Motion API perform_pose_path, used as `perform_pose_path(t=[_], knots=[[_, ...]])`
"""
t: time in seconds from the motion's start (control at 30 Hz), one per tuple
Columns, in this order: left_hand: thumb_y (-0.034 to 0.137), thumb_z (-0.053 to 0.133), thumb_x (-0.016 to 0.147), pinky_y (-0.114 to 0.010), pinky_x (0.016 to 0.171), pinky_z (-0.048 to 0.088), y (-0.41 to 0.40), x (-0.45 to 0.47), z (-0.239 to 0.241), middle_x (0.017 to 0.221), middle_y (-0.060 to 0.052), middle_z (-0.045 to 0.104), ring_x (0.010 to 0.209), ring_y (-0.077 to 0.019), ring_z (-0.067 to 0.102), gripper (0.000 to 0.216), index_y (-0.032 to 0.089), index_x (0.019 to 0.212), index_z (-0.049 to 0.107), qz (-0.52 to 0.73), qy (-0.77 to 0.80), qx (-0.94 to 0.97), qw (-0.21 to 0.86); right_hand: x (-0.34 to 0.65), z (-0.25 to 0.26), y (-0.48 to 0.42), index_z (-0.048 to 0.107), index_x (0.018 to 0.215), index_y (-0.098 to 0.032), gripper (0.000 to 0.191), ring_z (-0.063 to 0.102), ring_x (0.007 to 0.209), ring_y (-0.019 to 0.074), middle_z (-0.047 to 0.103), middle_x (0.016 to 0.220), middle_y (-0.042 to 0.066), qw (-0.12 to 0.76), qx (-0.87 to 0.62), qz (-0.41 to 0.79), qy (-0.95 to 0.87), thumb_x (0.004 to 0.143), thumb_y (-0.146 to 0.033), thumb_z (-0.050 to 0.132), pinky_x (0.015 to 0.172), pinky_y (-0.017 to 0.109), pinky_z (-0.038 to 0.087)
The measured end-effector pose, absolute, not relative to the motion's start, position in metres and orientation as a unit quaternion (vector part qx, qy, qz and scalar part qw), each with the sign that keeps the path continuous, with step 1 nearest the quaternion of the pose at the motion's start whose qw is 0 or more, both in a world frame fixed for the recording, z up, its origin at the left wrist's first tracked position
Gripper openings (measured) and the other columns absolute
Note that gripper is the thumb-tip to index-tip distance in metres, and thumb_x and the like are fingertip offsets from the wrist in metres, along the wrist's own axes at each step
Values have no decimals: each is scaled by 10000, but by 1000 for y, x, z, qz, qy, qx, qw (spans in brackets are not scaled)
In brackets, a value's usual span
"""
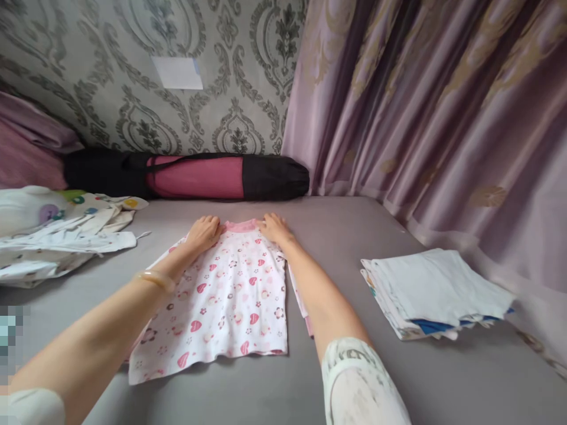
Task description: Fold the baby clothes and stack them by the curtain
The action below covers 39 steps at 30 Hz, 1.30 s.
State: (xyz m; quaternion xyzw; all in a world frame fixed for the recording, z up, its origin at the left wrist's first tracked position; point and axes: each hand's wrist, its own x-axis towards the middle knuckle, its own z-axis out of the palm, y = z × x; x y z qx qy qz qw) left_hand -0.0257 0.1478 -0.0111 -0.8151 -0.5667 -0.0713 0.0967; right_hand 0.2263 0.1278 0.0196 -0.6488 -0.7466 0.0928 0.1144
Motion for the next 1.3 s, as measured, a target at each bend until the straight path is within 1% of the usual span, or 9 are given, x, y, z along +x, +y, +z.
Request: perform_pose_path(t=[0.13,0.3,0.53,0.67,0.77,0.87,0.93,1.13,1.3], knots=[[326,437,955,-416,870,402,139,-20,-3,1144,-184,612,1080,-332,544,307,123,1131,585,-100,-583,-799,112,274,43,107,650,1149,-165,288,631,1054,207,693,1167,108,160,-693,138,-689,979,-305,464,861,267,440],[246,404,959,-429,882,409,127,18,9,1109,-156,630,1072,-311,552,272,160,1104,617,-148,-527,-835,62,321,60,28,674,889,-152,255,616,641,150,676,669,26,111,-730,197,-645,947,-273,457,613,230,398],[139,392,914,-373,893,458,117,87,-8,999,-133,664,971,-242,595,277,153,933,668,-195,-370,-906,-57,303,66,-89,593,888,-217,277,605,800,184,679,909,45,14,-668,236,-705,797,-475,634,648,246,395],[131,382,894,-423,912,471,114,113,-25,993,-141,652,952,-248,587,287,142,941,665,-249,-357,-897,-76,303,63,-110,568,989,-229,315,587,987,222,630,1109,81,-11,-646,219,-731,725,-363,677,785,270,429],[131,377,890,-440,912,475,111,121,-32,998,-153,640,971,-256,577,286,133,958,655,-277,-371,-883,-80,313,58,-103,589,905,-217,159,607,929,187,656,1020,61,4,-643,235,-729,750,-197,563,762,243,426],[144,402,881,-422,922,475,108,121,-33,1012,-150,637,981,-248,576,266,139,977,650,-289,-363,-881,-89,327,58,-85,601,783,-195,88,609,674,152,647,705,13,1,-661,319,-679,744,-175,524,598,215,402],[161,433,870,-415,937,470,105,120,-31,1019,-146,641,987,-247,576,245,144,982,651,-293,-356,-883,-92,339,63,-71,619,766,-182,84,562,550,133,596,578,-22,28,-675,370,-638,740,-214,546,511,204,362],[167,479,845,-421,1000,443,102,121,-29,1108,-143,636,1068,-260,566,279,154,1067,648,-291,-361,-882,-85,399,89,-23,696,742,-158,145,537,609,114,619,628,-24,206,-725,275,-597,680,-227,585,528,184,374],[224,500,868,-440,1039,420,101,120,-28,1174,-137,620,1117,-269,550,285,175,1102,654,-284,-355,-886,-88,438,96,9,733,963,-145,315,547,612,122,673,742,8,327,-772,210,-502,705,-204,562,558,208,403]])
